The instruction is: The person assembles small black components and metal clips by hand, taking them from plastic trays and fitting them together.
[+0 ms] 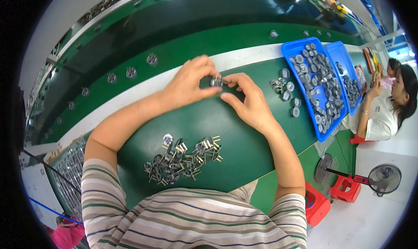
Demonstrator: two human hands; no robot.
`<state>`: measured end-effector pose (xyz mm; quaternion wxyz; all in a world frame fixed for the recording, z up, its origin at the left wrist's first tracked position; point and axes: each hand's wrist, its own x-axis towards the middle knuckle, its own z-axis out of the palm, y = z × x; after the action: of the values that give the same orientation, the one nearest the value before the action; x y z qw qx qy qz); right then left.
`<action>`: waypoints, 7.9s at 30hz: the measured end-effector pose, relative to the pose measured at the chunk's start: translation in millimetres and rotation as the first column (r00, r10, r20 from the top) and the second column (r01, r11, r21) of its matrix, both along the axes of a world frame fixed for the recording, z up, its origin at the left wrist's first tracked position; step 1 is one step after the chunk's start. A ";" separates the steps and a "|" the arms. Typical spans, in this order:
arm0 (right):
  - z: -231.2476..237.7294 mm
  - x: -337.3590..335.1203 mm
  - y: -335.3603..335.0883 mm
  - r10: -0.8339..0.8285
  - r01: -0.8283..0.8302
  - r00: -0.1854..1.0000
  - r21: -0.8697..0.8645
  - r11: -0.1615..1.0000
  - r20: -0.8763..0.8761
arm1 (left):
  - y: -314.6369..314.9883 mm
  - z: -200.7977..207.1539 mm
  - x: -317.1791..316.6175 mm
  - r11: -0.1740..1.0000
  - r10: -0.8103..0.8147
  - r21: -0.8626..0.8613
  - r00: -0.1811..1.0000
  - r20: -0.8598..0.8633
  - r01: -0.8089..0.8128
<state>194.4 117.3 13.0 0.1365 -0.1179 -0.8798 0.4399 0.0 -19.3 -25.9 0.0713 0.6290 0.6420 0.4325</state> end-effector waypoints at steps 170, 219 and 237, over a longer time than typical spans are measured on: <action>-15.3 -2.7 19.7 0.000 0.078 0.965 0.287 0.955 -0.264 | 7.9 16.5 22.6 0.978 -0.111 -0.179 0.994 -0.004 0.109; 0.3 8.5 49.5 -0.248 0.362 0.919 0.407 0.839 -0.307 | 15.0 23.3 29.5 0.985 0.026 -0.169 0.997 -0.077 -0.039; -10.8 -4.5 23.9 -0.010 0.149 0.957 0.463 0.874 -0.289 | 15.7 11.2 25.9 0.991 -0.011 -0.135 0.993 -0.120 -0.005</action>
<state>189.9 141.1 2.2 0.3014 -0.0538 -0.9275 0.2145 25.9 -3.6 -14.7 0.0755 0.6487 0.6721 0.3490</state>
